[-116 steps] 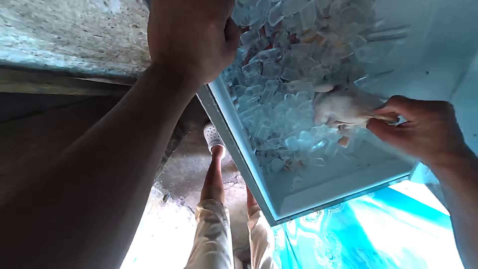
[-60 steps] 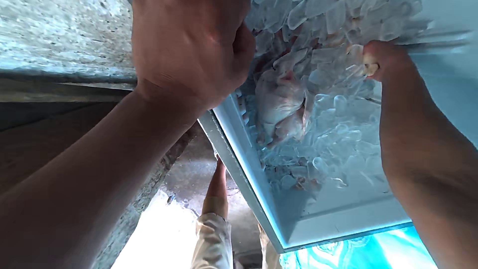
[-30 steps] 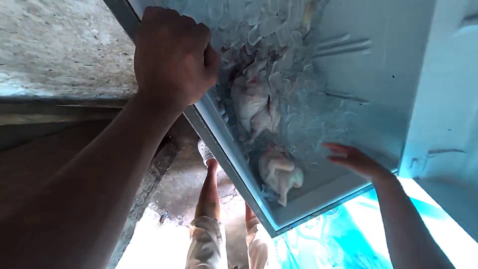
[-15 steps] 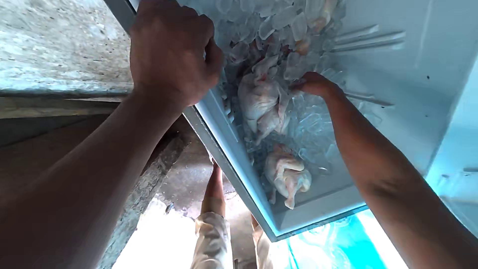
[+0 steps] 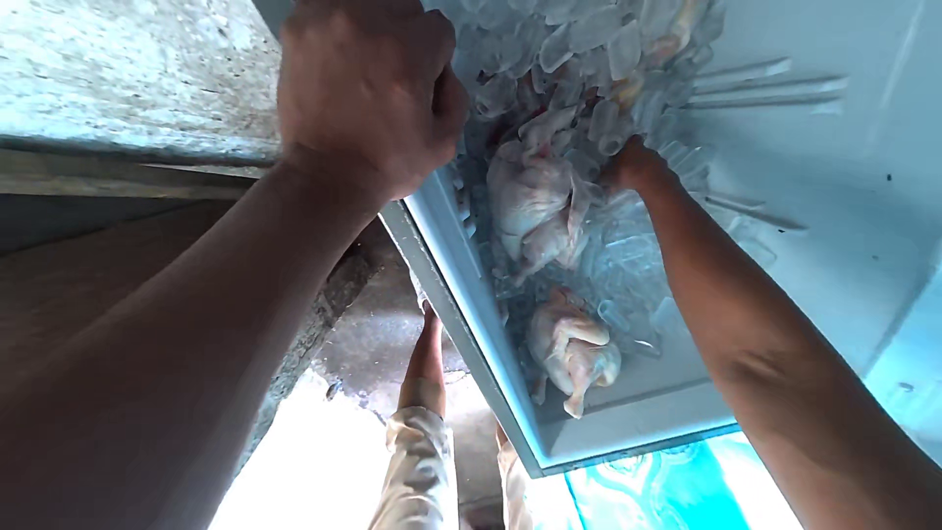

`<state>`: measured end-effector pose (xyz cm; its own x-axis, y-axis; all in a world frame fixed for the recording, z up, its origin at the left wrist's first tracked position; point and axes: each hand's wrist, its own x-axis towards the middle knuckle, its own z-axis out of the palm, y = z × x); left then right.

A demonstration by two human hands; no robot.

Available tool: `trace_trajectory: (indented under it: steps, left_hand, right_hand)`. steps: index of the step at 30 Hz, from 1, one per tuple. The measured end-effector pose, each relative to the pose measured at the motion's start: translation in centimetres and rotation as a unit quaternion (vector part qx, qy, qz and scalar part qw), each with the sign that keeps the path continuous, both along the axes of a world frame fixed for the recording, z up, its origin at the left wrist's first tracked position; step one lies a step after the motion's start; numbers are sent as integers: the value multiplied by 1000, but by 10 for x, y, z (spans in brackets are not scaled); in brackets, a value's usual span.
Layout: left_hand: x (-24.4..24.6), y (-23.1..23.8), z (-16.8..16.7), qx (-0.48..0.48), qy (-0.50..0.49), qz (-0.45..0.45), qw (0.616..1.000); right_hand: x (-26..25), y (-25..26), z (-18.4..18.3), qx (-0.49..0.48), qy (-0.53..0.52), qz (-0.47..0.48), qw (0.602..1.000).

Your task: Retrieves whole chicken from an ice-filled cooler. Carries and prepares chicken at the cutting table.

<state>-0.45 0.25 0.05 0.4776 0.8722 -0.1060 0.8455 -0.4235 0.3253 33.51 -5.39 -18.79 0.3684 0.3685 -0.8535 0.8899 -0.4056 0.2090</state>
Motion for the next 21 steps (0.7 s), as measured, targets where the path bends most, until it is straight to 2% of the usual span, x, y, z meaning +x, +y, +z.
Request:
trace_trajectory:
  steps: [4,6,10,16,21]
  left_hand:
    - [-1,1,-4,39,-5,-17,999]
    - [-1,2,-4,32,-5,-19,999]
    - [1,2,-3,21,-6,-19,1000]
    - [-1,2,-3,9,-26,-29,999]
    - [-1,3,1,-15,-19,-28,999]
  right_hand:
    - [13,1,8,43,24,65,997]
    - [25,4,8,27,35,80,996]
    - [45,-5,30,48,75,61,994]
    - [67,-57,145,236,138,53,960]
    - [73,-95,255,329,110,61,936]
